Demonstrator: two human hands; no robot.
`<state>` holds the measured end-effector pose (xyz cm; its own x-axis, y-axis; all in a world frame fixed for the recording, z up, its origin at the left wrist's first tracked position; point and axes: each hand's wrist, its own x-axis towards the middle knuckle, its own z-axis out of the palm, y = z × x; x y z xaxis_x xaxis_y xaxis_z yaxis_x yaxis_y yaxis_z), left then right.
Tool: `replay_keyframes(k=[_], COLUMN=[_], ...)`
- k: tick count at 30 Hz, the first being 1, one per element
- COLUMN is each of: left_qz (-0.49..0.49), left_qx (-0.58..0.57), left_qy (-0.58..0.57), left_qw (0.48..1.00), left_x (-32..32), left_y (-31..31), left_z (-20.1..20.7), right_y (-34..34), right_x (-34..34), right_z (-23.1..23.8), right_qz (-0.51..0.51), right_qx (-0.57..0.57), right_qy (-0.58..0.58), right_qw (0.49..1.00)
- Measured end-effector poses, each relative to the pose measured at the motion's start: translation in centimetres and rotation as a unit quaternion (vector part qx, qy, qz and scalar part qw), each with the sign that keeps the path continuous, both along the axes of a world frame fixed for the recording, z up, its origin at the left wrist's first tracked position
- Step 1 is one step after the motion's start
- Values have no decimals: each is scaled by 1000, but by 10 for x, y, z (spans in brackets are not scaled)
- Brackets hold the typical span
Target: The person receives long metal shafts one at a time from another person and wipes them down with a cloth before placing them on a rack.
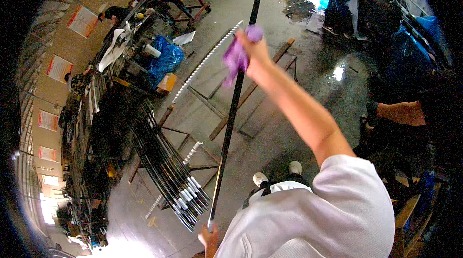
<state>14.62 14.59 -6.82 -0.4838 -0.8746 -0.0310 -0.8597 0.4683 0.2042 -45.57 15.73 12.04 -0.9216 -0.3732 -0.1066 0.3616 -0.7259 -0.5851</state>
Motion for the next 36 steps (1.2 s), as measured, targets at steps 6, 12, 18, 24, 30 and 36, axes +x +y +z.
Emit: replay_keyframes(k=[6, 12, 18, 24, 30, 36], left_qz=[99, 138, 147, 171, 203, 168], left_qx=[139, 179, 165, 158, 194, 233], left_qy=[-59, -71, -76, -34, -84, -61], left_qw=[984, 972, 972, 972, 956, 956], left_x=[146, 161, 204, 74, 134, 108], left_y=[31, 39, 39, 28, 49, 51], left_z=[-37, -48, -20, -13, -17, 2], right_y=[32, 20, 38, 3, 4, 12], right_x=[-114, -56, -57, 16, -25, -116], right_z=[78, 37, 40, 32, 42, 58], right_qz=[87, 155, 62, 154, 141, 103], right_qx=[-62, -175, -26, -105, 14, 85], right_qy=[96, 80, 17, 107, 120, 167], right_qw=[990, 969, 998, 977, 983, 977])
